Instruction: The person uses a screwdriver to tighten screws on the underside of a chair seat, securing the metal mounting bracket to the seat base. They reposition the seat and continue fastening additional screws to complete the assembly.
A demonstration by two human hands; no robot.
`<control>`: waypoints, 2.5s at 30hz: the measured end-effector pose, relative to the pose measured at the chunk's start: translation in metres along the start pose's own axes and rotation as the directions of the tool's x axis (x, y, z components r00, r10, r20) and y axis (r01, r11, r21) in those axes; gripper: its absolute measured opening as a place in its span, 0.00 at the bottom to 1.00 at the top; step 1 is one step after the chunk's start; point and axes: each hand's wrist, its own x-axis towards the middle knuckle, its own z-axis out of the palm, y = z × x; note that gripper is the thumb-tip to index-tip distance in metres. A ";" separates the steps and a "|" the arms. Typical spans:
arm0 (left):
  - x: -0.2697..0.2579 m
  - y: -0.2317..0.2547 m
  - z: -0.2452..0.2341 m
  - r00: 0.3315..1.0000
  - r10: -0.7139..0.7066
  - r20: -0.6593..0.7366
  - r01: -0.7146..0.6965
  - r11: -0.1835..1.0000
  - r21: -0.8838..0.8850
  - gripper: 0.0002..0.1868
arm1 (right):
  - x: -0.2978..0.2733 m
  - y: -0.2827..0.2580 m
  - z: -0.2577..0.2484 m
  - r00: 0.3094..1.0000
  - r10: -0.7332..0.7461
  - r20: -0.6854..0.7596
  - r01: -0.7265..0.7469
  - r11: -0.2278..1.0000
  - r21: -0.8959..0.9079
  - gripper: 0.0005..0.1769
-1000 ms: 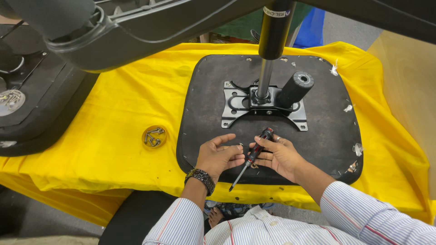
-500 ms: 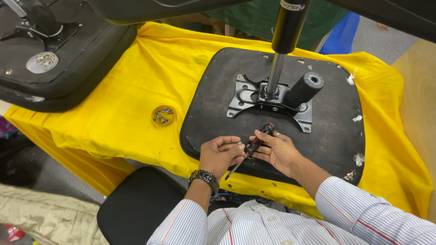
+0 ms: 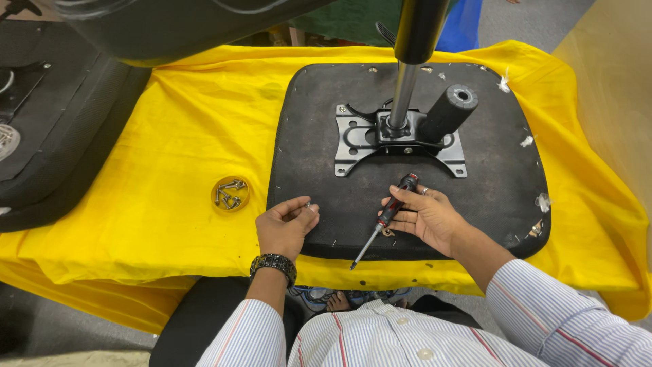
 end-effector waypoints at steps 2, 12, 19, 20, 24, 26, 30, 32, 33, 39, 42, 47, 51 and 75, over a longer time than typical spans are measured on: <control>0.001 0.004 -0.003 0.999 -0.010 0.032 0.009 0.998 0.055 0.15 | -0.002 0.001 0.002 0.999 -0.003 -0.041 0.004 1.000 0.007 0.11; -0.026 0.018 0.046 0.899 0.152 0.411 -0.381 0.733 0.564 0.12 | -0.009 -0.016 -0.028 0.947 -0.081 -0.311 0.063 0.996 -0.069 0.13; -0.029 0.010 0.072 0.804 0.082 0.589 -0.532 0.541 0.652 0.12 | -0.009 -0.007 -0.040 0.923 -0.158 -0.351 0.046 0.950 -0.308 0.13; -0.029 0.009 0.072 0.810 0.068 0.582 -0.521 0.537 0.663 0.12 | -0.008 -0.006 -0.038 0.917 -0.165 -0.363 0.044 0.947 -0.318 0.13; -0.030 0.006 0.072 0.810 0.101 0.578 -0.538 0.522 0.662 0.11 | -0.011 -0.006 -0.035 0.902 -0.180 -0.392 0.059 0.951 -0.302 0.13; -0.031 0.004 0.072 0.798 0.143 0.585 -0.566 0.511 0.647 0.11 | -0.011 -0.004 -0.035 0.901 -0.197 -0.388 0.076 0.949 -0.304 0.13; -0.033 0.000 0.072 0.795 0.161 0.585 -0.576 0.504 0.643 0.11 | -0.011 -0.003 -0.035 0.896 -0.220 -0.386 0.096 0.944 -0.316 0.13; -0.034 -0.001 0.072 0.801 0.156 0.578 -0.566 0.514 0.645 0.11 | -0.010 -0.002 -0.035 0.893 -0.223 -0.391 0.094 0.942 -0.323 0.13; -0.034 -0.001 0.072 0.804 0.154 0.575 -0.561 0.519 0.645 0.11 | -0.010 -0.002 -0.034 0.891 -0.225 -0.393 0.094 0.941 -0.326 0.13; -0.031 -0.002 0.075 0.834 0.079 0.546 -0.502 0.521 0.691 0.13 | -0.011 -0.002 -0.033 0.890 -0.236 -0.391 0.094 0.932 -0.350 0.13; -0.030 -0.002 0.077 0.864 0.024 0.504 -0.434 0.543 0.719 0.14 | -0.011 -0.002 -0.032 0.889 -0.225 -0.398 0.079 0.933 -0.352 0.14; -0.027 -0.001 0.077 0.869 0.002 0.495 -0.407 0.572 0.713 0.14 | -0.010 0.000 -0.032 0.884 -0.236 -0.403 0.088 0.932 -0.353 0.15; -0.029 -0.001 0.078 0.867 -0.008 0.499 -0.403 0.577 0.710 0.14 | -0.009 0.001 -0.034 0.885 -0.246 -0.394 0.098 0.928 -0.359 0.16; -0.031 -0.001 0.079 0.857 0.011 0.516 -0.461 0.465 0.756 0.14 | -0.052 -0.066 -0.015 0.945 -0.218 -0.244 0.098 0.900 -0.425 0.48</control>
